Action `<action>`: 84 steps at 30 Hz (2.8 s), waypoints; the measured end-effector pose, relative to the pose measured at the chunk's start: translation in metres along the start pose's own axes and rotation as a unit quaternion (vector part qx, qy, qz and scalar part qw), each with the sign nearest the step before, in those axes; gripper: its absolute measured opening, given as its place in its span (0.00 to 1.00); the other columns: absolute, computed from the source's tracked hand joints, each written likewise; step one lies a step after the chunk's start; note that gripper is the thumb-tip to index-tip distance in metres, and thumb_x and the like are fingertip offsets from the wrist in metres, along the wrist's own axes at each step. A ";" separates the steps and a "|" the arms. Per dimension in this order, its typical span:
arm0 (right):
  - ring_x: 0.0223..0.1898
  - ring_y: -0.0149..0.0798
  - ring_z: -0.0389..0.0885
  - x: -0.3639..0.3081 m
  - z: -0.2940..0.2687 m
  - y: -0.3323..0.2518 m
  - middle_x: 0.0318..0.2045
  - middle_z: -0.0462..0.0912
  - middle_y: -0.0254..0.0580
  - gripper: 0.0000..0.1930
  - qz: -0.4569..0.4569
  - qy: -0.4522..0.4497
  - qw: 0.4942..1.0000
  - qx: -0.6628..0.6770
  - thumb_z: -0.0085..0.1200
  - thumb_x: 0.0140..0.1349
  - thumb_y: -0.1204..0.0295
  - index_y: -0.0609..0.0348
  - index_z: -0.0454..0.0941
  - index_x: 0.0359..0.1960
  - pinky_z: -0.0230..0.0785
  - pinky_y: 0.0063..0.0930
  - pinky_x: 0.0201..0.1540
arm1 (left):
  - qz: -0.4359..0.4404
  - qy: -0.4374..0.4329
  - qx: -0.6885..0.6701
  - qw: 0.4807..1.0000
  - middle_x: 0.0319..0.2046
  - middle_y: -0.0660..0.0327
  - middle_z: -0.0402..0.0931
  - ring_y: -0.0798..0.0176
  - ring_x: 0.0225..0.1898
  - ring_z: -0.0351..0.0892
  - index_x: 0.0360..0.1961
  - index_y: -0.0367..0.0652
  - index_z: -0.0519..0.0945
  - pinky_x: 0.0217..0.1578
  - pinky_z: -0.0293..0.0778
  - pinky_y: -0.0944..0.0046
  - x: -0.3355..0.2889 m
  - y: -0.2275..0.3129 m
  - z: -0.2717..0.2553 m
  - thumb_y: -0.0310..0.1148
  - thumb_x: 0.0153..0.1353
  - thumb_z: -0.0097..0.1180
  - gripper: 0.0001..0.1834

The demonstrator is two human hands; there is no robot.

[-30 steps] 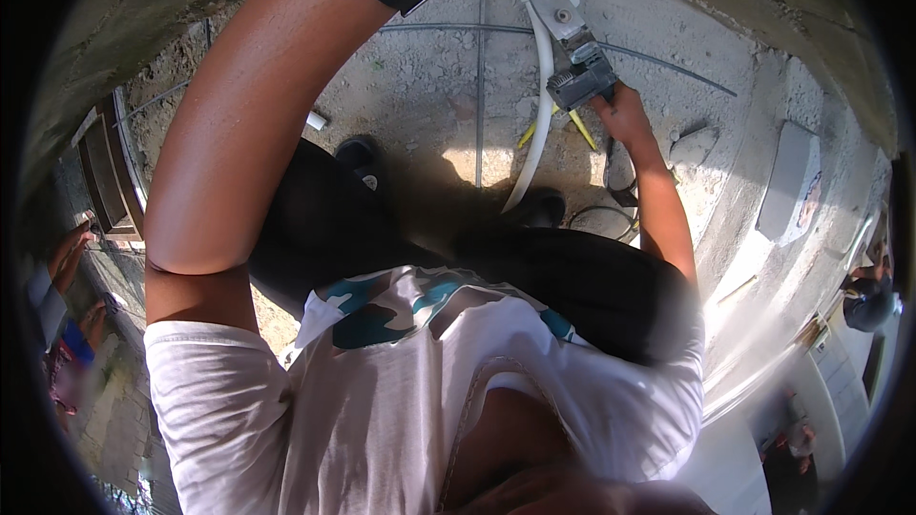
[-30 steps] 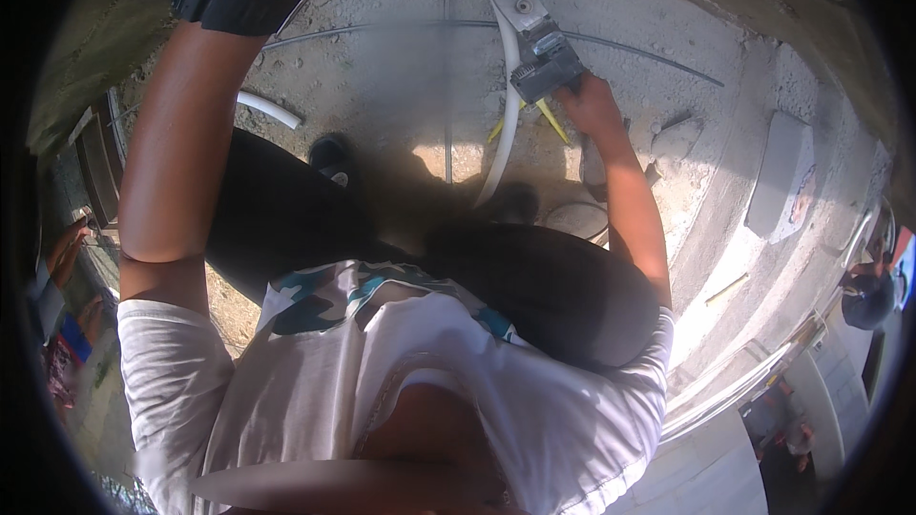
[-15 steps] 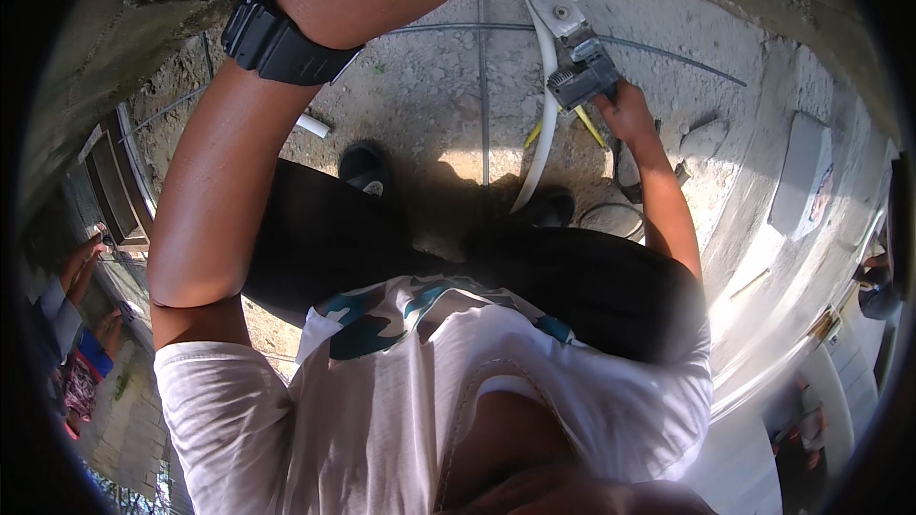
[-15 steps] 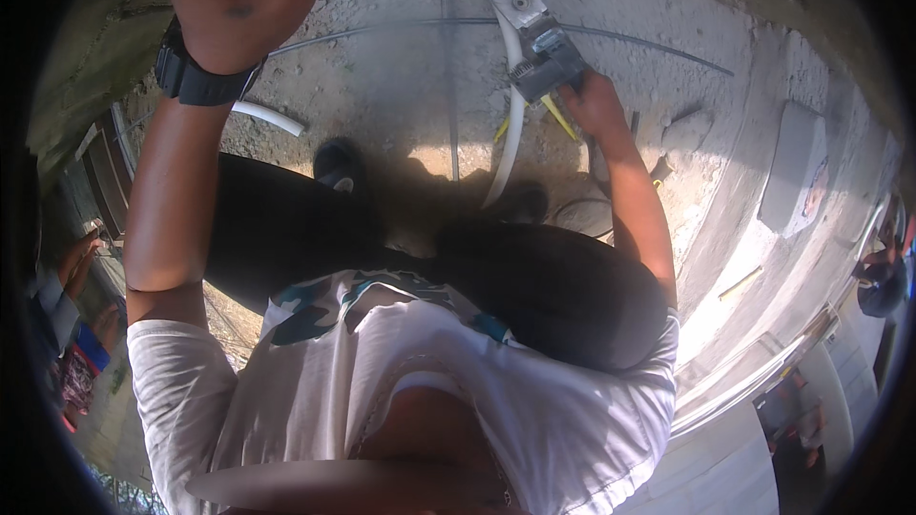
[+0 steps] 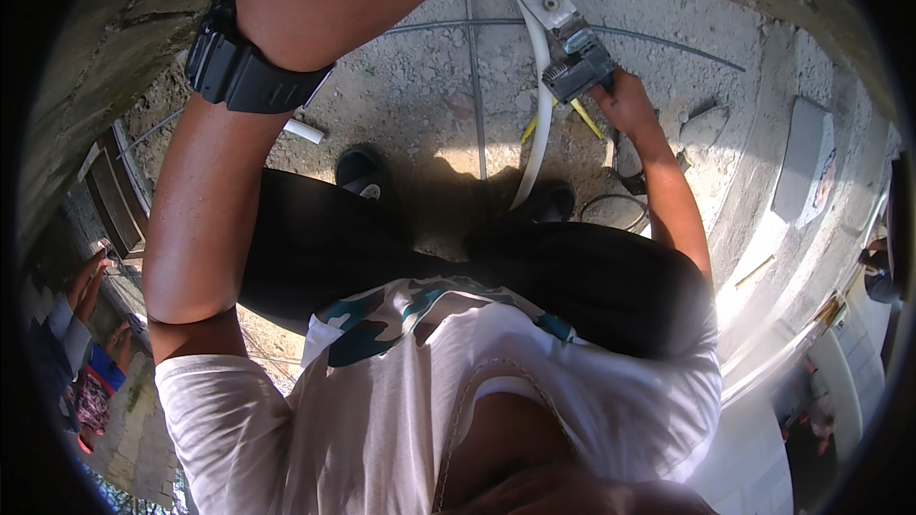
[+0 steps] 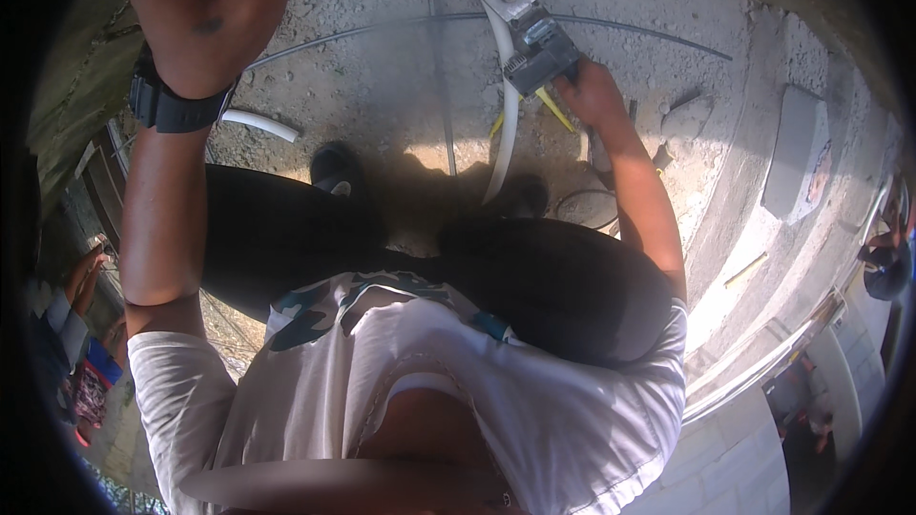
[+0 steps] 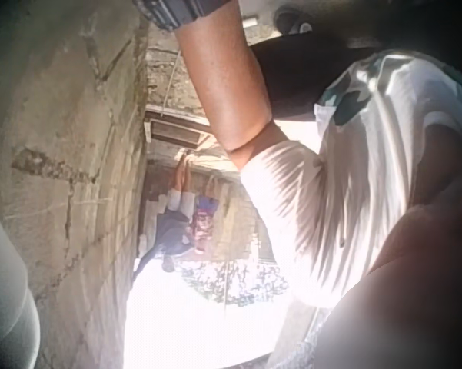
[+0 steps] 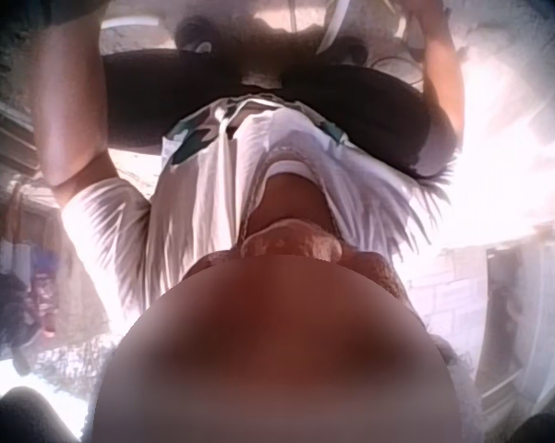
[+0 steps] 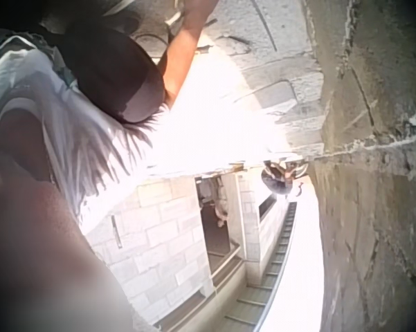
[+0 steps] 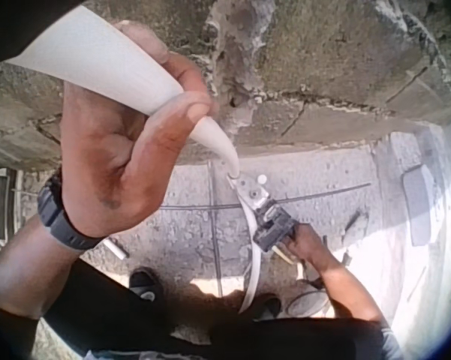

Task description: The person measures, cuts, and assembles white PVC pipes and fittings against a concrete wall. They use a tape measure, pipe cutter, and drill to prepare and secure the plumbing components.

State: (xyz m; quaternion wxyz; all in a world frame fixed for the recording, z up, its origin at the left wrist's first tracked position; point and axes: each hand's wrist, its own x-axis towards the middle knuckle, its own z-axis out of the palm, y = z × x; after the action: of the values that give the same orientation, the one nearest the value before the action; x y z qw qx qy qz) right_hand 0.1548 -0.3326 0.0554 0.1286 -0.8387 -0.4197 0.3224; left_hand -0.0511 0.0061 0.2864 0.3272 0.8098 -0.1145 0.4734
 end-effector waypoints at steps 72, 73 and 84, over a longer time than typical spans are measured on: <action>0.41 0.59 0.87 -0.017 -0.031 -0.038 0.33 0.87 0.54 0.21 -0.003 -0.065 0.983 -0.171 0.68 0.55 0.55 0.58 0.83 0.42 0.79 0.49 0.45 | -0.030 0.019 0.043 0.998 0.35 0.59 0.76 0.68 0.34 0.76 0.47 0.36 0.72 0.33 0.72 0.68 0.004 -0.003 0.004 0.24 0.68 0.60 0.11; 0.36 0.58 0.86 -0.014 -0.033 -0.034 0.28 0.86 0.51 0.19 -0.014 -0.030 0.985 -0.168 0.71 0.54 0.56 0.57 0.82 0.38 0.77 0.48 0.39 | -0.042 0.011 0.066 0.997 0.35 0.59 0.76 0.68 0.33 0.76 0.48 0.36 0.71 0.34 0.72 0.68 0.002 -0.001 0.001 0.24 0.68 0.60 0.11; 0.50 0.55 0.85 0.018 -0.061 0.010 0.48 0.86 0.51 0.23 0.028 0.076 0.979 -0.185 0.66 0.58 0.59 0.49 0.83 0.55 0.77 0.47 0.53 | -0.025 0.006 0.051 0.998 0.38 0.59 0.77 0.68 0.36 0.79 0.51 0.38 0.70 0.35 0.74 0.69 -0.004 -0.008 0.003 0.25 0.69 0.60 0.14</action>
State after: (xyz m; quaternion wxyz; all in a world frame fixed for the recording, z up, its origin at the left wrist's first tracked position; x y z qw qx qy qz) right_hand 0.2084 -0.3210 0.0888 -0.0060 -0.8814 -0.4375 0.1781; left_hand -0.0473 0.0098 0.2784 0.2975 0.8253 -0.0681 0.4752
